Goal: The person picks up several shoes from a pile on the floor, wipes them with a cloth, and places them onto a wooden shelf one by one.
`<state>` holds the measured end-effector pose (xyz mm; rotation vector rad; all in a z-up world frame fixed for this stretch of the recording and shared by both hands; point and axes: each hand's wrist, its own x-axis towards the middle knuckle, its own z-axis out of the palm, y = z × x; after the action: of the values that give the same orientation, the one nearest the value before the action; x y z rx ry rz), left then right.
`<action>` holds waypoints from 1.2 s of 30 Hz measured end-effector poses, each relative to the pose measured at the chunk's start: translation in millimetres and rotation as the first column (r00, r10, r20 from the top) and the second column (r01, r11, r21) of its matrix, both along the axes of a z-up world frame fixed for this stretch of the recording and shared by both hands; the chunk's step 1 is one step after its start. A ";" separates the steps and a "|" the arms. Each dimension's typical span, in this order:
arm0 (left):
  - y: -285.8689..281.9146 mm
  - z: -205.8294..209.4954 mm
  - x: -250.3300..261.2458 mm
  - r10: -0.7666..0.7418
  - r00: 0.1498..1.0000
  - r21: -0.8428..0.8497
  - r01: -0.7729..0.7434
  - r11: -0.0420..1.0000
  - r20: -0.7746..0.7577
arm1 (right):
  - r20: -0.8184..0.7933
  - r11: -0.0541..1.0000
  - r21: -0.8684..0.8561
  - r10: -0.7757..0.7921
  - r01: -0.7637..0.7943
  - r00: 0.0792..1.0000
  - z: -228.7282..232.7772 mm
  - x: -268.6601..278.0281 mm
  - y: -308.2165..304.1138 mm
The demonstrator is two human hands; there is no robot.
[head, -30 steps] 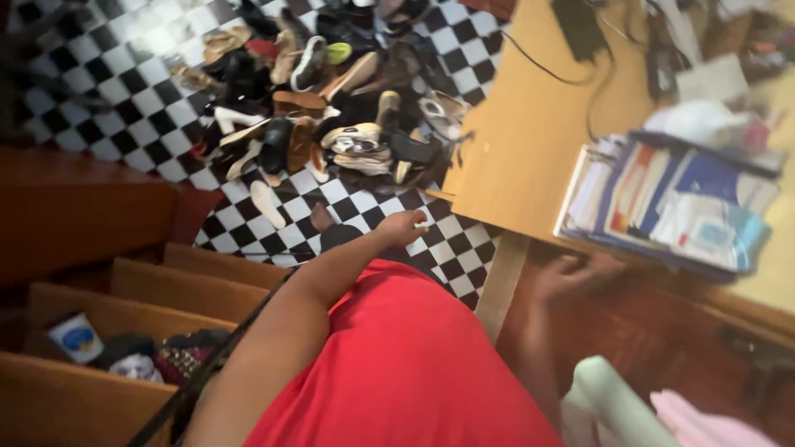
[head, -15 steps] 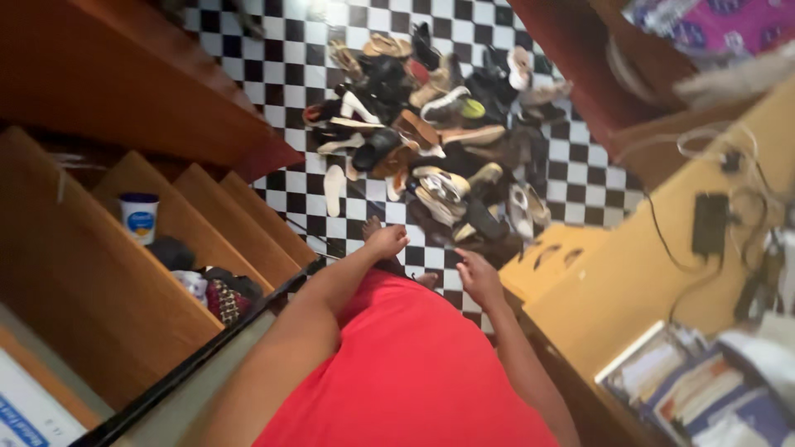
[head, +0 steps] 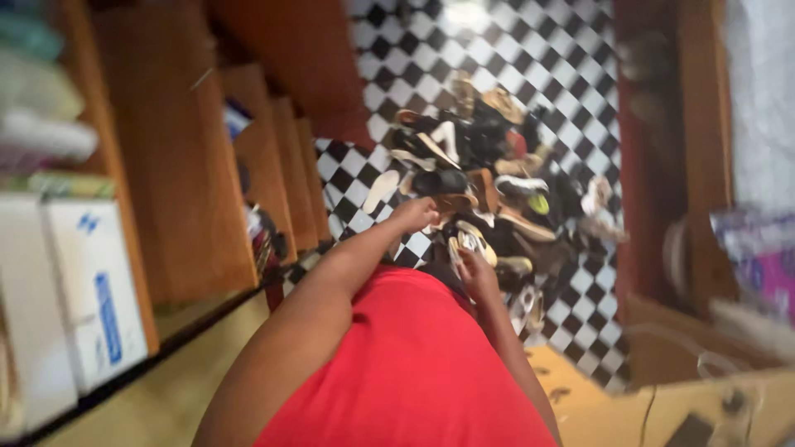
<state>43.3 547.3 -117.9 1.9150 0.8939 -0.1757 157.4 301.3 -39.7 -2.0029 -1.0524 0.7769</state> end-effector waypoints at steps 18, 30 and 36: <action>-143.8 11.1 -208.5 0.861 0.474 0.149 -0.853 0.501 -0.181 | -0.016 0.796 -0.199 0.581 -0.572 0.814 46.3 94.1 90.7; -108.7 18.4 -119.7 0.820 0.531 0.118 -0.848 0.518 0.214 | -0.018 0.575 -0.153 0.811 -0.803 0.584 3.3 70.3 59.9; -99.4 28.9 -128.7 0.775 0.540 0.119 -0.838 0.533 0.330 | -0.021 0.579 0.210 0.808 -0.788 0.588 23.1 36.9 94.4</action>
<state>-85.4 447.9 -89.0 1.4841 1.6126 0.7775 194.4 395.7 -16.6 -1.2232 -1.9288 1.1804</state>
